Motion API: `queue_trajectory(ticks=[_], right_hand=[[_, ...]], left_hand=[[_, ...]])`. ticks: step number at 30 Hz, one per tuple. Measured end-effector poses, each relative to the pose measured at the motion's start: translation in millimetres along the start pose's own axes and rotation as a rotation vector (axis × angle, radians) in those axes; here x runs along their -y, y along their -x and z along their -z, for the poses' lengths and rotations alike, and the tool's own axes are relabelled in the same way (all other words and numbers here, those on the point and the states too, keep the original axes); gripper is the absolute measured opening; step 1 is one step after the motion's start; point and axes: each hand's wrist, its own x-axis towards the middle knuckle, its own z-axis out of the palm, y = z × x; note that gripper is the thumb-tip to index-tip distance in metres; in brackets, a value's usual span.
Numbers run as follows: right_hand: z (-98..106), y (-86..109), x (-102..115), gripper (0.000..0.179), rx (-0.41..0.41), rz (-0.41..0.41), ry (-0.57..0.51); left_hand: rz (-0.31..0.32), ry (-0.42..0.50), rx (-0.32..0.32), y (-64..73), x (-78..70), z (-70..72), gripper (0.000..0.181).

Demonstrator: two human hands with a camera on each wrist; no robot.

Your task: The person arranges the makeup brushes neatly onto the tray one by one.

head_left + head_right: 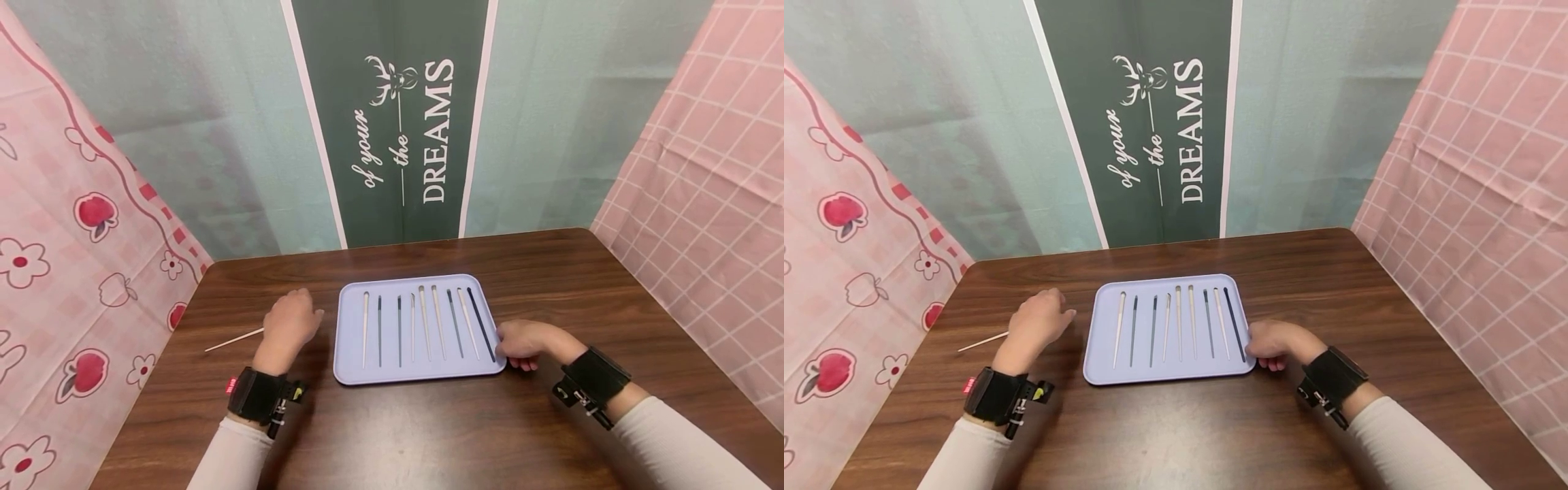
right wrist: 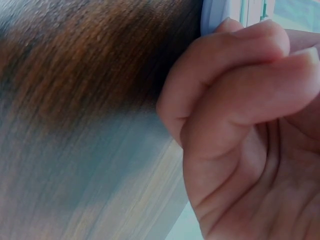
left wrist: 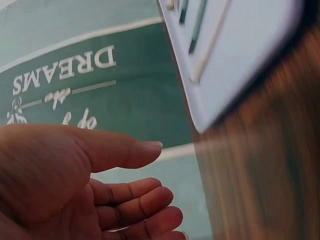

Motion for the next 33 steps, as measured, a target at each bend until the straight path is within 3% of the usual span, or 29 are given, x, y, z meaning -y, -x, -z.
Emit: queue_trajectory(ticks=[9, 19, 26, 33], right_hand=[[1.2, 0.3, -0.6, 0.011, 0.008, 0.011, 0.025], [2.1, -3.0, -2.7, 0.013, 0.023, 0.016, 0.02], [1.2, -3.6, -3.2, 0.012, 0.014, 0.011, 0.016], [2.0, -2.2, -2.9, 0.011, 0.013, 0.017, 0.021]], left_hand=[[0.036, 0.001, 0.049, 7.6, 35.3, 9.9, 0.048], [-0.012, -0.047, 0.037, 15.7, 60.4, 11.6, 0.047], [0.005, -0.067, 0.056, 18.6, 81.5, 13.7, 0.054], [0.002, -0.065, 0.07, 18.3, 106.8, 12.2, 0.042]])
